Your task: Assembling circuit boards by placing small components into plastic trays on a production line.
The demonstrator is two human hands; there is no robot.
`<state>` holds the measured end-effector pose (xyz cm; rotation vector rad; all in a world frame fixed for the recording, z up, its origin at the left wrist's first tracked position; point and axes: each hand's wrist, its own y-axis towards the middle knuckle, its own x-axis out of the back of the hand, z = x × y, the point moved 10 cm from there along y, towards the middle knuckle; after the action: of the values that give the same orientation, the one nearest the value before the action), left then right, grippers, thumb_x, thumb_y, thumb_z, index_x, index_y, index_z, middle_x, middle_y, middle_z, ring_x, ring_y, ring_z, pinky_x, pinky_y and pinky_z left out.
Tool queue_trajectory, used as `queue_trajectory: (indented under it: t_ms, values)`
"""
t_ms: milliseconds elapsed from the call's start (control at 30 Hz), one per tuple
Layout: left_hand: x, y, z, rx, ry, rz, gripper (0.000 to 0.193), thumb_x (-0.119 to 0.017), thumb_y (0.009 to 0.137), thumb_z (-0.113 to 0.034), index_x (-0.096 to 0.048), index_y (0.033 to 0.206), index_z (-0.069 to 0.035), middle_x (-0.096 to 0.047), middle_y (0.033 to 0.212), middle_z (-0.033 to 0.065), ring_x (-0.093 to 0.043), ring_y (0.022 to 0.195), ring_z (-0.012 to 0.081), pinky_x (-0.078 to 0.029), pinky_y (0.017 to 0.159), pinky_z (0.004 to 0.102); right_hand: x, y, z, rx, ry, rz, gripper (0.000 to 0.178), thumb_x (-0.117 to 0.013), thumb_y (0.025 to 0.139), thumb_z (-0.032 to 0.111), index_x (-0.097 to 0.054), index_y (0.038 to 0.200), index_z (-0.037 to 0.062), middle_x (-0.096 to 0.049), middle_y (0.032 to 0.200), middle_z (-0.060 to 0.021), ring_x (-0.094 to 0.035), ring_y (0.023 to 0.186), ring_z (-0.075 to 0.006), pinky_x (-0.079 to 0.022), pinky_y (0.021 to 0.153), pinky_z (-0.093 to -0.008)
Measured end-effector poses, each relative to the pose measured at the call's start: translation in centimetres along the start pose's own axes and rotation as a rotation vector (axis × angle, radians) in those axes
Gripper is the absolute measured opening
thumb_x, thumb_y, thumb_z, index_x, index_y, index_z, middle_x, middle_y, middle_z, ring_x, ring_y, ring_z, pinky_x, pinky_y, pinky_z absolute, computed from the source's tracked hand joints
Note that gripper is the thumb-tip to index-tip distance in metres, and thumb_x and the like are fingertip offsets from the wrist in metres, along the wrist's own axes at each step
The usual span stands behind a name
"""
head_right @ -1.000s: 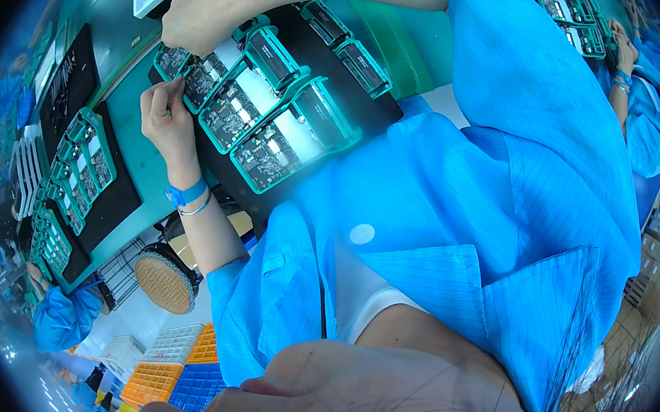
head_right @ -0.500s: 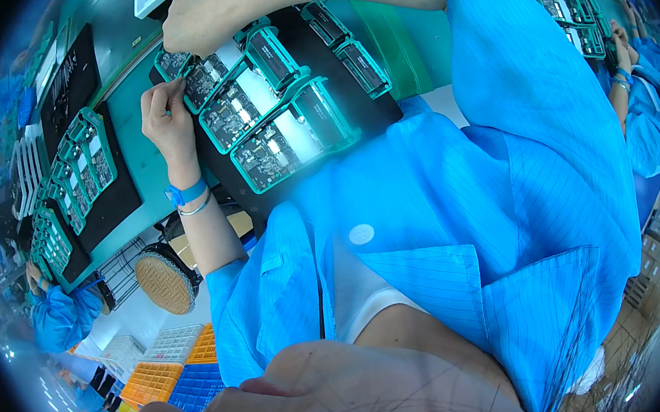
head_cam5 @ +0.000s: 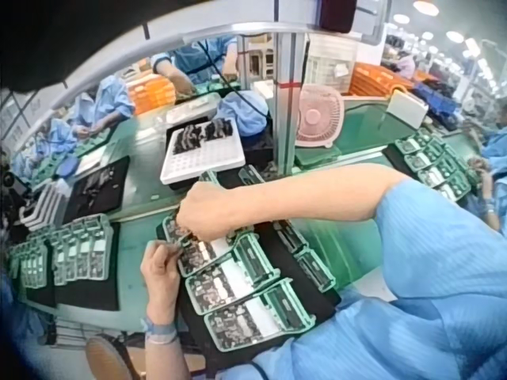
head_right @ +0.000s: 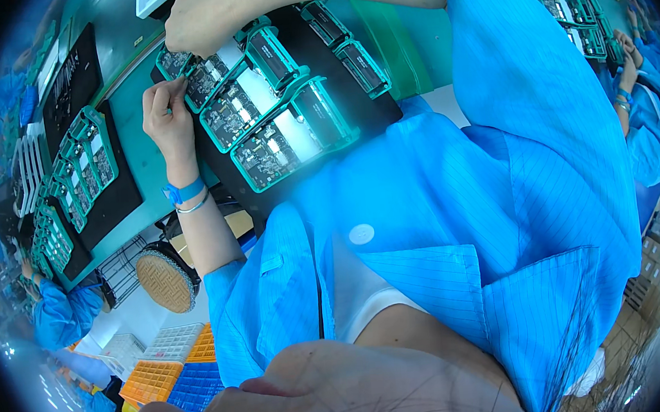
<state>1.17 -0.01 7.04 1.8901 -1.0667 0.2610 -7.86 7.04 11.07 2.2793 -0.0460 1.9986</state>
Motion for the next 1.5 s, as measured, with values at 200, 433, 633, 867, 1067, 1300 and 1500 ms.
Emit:
queue_trajectory:
  t_ms: [200, 433, 633, 867, 1067, 1300, 1500]
  values:
    - [-0.4, 0.5, 0.3, -0.018, -0.013, 0.066, 0.011, -0.067, 0.085, 0.013, -0.069, 0.088, 0.003, -0.064, 0.090, 0.0113, -0.072, 0.084, 0.0238, -0.060, 0.071, 0.0322, -0.3, 0.2, -0.2, -0.002, 0.003, 0.005, 0.015, -0.068, 0.072, 0.019, -0.076, 0.074, 0.0065, -0.073, 0.079, -0.0190, -0.073, 0.076, -0.0346, -0.056, 0.067, -0.0452]
    - [-0.9, 1.1, 0.0, -0.085, -0.007, 0.214, 0.009, -0.069, 0.085, 0.011, -0.066, 0.087, 0.003, -0.064, 0.089, 0.0108, -0.070, 0.081, 0.0239, -0.056, 0.069, 0.0337, -0.7, -0.1, -0.3, -0.018, 0.029, 0.032, 0.016, -0.068, 0.073, 0.020, -0.076, 0.076, 0.0065, -0.074, 0.080, -0.0195, -0.073, 0.077, -0.0355, -0.057, 0.068, -0.0454]
    - [2.0, 3.4, 3.8, 0.097, 0.079, -0.016, 0.007, -0.074, 0.087, 0.000, -0.075, 0.093, -0.004, -0.065, 0.086, 0.0089, -0.066, 0.078, 0.0209, -0.052, 0.068, 0.0318, 2.4, 1.5, -3.8, -0.096, 0.034, -0.039, 0.023, -0.070, 0.077, 0.025, -0.076, 0.084, 0.0040, -0.073, 0.080, -0.0183, -0.072, 0.079, -0.0369, -0.056, 0.068, -0.0486]
    - [0.4, 5.5, 6.2, 0.034, 0.087, -0.113, 0.005, -0.075, 0.086, -0.002, -0.075, 0.091, -0.004, -0.067, 0.087, 0.0098, -0.065, 0.078, 0.0231, -0.051, 0.067, 0.0339, 0.6, 4.0, -6.1, -0.138, 0.056, -0.053, 0.024, -0.068, 0.082, 0.026, -0.078, 0.090, 0.0053, -0.075, 0.090, -0.0177, -0.073, 0.089, -0.0345, -0.055, 0.075, -0.0476]
    - [-0.1, 5.1, 5.7, 0.000, 0.083, -0.090, 0.008, -0.074, 0.086, 0.001, -0.075, 0.091, -0.004, -0.065, 0.085, 0.0108, -0.065, 0.076, 0.0253, -0.051, 0.067, 0.0349, -0.3, 4.9, -6.3, -0.185, 0.036, 0.050, 0.026, -0.068, 0.083, 0.026, -0.079, 0.094, 0.0055, -0.076, 0.097, -0.0179, -0.073, 0.093, -0.0337, -0.056, 0.078, -0.0457]
    - [-0.5, 4.9, 5.8, 0.015, 0.078, -0.063, 0.009, -0.073, 0.086, 0.002, -0.075, 0.091, -0.004, -0.063, 0.084, 0.0107, -0.064, 0.075, 0.0251, -0.051, 0.066, 0.0350, -1.1, 5.5, -6.3, -0.150, 0.048, 0.030, 0.027, -0.067, 0.082, 0.027, -0.079, 0.094, 0.0058, -0.076, 0.096, -0.0172, -0.073, 0.093, -0.0335, -0.056, 0.078, -0.0461]
    - [-0.4, 5.0, 5.8, -0.006, 0.087, -0.060, 0.009, -0.073, 0.085, 0.003, -0.075, 0.091, -0.004, -0.064, 0.084, 0.0110, -0.065, 0.075, 0.0250, -0.052, 0.066, 0.0355, -1.5, 5.9, -6.3, -0.117, 0.017, 0.043, 0.029, -0.064, 0.082, 0.028, -0.079, 0.095, 0.0069, -0.076, 0.097, -0.0171, -0.073, 0.093, -0.0335, -0.056, 0.078, -0.0460]
